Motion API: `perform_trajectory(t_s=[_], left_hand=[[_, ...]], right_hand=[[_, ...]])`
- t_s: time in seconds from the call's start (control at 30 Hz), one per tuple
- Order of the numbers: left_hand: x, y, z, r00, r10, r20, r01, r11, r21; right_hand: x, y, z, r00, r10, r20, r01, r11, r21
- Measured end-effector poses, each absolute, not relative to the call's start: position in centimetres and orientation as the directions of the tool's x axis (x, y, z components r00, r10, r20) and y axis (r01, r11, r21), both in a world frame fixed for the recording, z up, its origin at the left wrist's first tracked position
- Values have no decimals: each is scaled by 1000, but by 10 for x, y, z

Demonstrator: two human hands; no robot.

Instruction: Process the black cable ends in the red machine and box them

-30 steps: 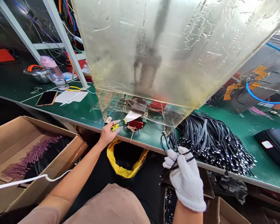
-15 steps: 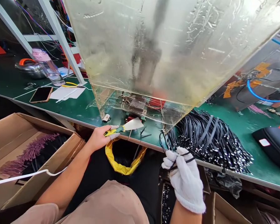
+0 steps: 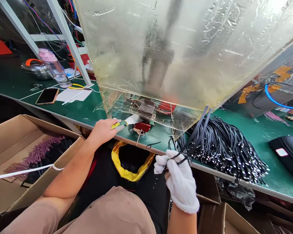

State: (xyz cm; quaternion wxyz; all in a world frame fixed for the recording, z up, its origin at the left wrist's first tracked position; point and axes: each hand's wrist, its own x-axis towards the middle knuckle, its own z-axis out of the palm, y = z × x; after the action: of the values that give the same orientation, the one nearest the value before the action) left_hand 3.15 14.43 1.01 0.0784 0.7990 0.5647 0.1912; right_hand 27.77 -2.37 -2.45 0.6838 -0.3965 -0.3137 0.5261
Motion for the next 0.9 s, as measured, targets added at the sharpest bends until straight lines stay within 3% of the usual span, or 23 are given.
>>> perform_trajectory(t_s=[0.2, 0.33, 0.5, 0.63, 0.9], left_hand=[[102, 155, -6, 453, 868, 204, 781, -497, 379], [97, 146, -31, 445, 864, 236, 765, -504, 401], [27, 137, -41, 213, 949, 231, 895, -284, 343], [-12, 127, -30, 41, 985, 167, 964, -84, 254], [-6, 116, -23, -32, 996, 78, 962, 10, 275]], right_hand=[[260, -21, -25, 135, 990, -47, -458, 20, -889], [248, -13, -32, 18, 997, -70, -459, -54, -887], [231, 7, -84, -199, 941, -273, -519, -338, -785], [217, 12, -115, -225, 898, -379, -559, -437, -705], [213, 71, -68, -235, 944, -231, -601, -328, -729]])
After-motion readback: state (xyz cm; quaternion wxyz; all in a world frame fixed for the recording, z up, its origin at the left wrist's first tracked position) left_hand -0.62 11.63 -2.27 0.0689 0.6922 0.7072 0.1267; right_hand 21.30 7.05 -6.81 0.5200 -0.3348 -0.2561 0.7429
